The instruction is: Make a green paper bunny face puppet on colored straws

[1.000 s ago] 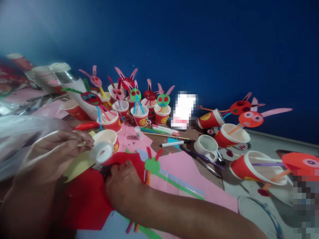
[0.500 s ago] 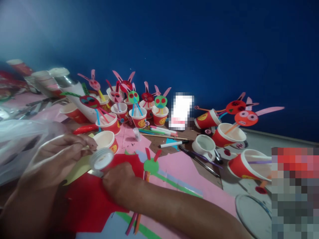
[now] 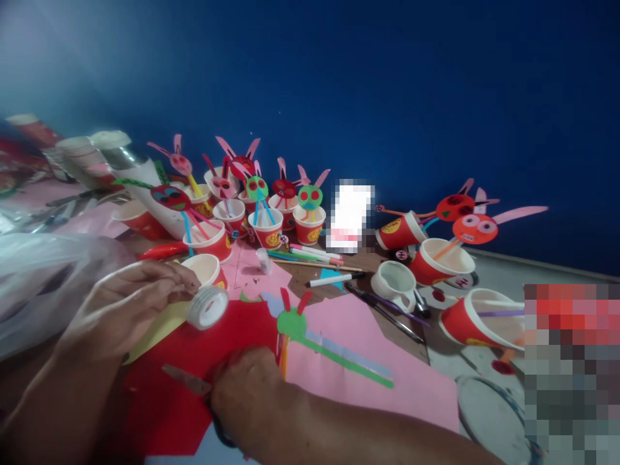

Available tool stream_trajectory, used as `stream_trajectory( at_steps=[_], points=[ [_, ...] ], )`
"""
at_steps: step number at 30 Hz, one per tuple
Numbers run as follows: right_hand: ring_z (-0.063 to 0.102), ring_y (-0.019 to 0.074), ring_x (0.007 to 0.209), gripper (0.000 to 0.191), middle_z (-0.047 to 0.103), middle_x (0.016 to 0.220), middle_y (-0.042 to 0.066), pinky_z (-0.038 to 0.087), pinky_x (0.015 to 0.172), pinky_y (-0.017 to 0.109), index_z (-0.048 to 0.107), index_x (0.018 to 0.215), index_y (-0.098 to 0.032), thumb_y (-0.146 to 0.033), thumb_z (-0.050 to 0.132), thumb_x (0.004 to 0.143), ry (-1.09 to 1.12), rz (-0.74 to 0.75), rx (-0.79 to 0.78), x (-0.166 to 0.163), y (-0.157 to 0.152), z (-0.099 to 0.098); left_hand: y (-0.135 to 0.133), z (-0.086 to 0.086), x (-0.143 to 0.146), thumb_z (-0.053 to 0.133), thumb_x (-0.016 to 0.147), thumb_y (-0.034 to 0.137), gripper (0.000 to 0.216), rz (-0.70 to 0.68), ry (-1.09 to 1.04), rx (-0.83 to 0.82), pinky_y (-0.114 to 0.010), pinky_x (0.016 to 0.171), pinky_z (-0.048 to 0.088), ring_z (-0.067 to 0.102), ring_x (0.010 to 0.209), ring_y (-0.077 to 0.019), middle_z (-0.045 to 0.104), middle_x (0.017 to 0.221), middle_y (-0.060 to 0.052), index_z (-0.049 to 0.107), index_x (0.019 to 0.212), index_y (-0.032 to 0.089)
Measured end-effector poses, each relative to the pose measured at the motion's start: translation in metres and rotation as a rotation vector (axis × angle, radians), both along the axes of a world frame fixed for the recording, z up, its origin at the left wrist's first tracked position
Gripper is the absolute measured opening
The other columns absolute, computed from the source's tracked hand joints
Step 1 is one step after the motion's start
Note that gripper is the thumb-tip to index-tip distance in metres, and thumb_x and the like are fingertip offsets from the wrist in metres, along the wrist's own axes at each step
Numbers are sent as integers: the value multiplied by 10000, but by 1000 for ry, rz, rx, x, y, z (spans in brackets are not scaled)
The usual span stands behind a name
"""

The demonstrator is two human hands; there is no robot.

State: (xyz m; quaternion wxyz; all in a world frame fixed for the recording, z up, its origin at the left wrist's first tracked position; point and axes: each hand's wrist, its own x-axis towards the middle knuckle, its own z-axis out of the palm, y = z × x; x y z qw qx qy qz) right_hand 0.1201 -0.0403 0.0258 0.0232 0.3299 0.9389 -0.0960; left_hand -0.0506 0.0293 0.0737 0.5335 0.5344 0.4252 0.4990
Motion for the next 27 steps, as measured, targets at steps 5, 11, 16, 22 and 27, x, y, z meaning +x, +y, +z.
stream_trajectory(
  at_steps=[5, 11, 16, 22, 27],
  points=[
    [578, 186, 583, 155, 629, 665, 57, 373, 448, 258, 592, 928, -147, -152, 562, 775, 91, 35, 25, -3, -5, -8, -3, 2, 4, 684, 699, 214, 24, 18, 45, -45, -271, 691, 514, 636, 741, -173, 690, 793, -26, 676, 711, 195],
    [576, 232, 578, 159, 626, 694, 90, 379, 418, 290, 573, 794, -112, -44, 572, 650, 5, 42, 93, -4, -15, -17, -8, 6, 16, 675, 684, 209, 33, 72, 71, -93, -292, 714, 490, 593, 793, -188, 667, 813, -40, 663, 663, 186],
    [562, 211, 548, 100, 612, 660, 64, 350, 410, 278, 562, 779, -127, -85, 539, 691, 112, 60, 93, 0, -13, -12, -8, 3, 18, 657, 704, 171, 41, 36, 43, -57, -280, 738, 470, 578, 821, -175, 656, 824, -31, 656, 667, 189],
    [590, 174, 522, 122, 667, 675, 21, 370, 432, 268, 593, 848, -170, -178, 512, 757, 76, 44, -171, 50, -5, 35, -5, -1, 11, 643, 739, 201, 24, -67, 31, -49, -279, 720, 476, 586, 832, -179, 645, 893, -43, 652, 722, 188],
    [637, 99, 717, 385, 701, 887, -56, 450, 587, 153, 579, 1044, -333, -78, 463, 780, 186, -115, -216, 105, 0, 57, -3, -2, 15, 647, 753, 248, 59, -93, 9, -165, -240, 647, 480, 612, 778, -159, 665, 890, -40, 644, 751, 189]
  ],
)
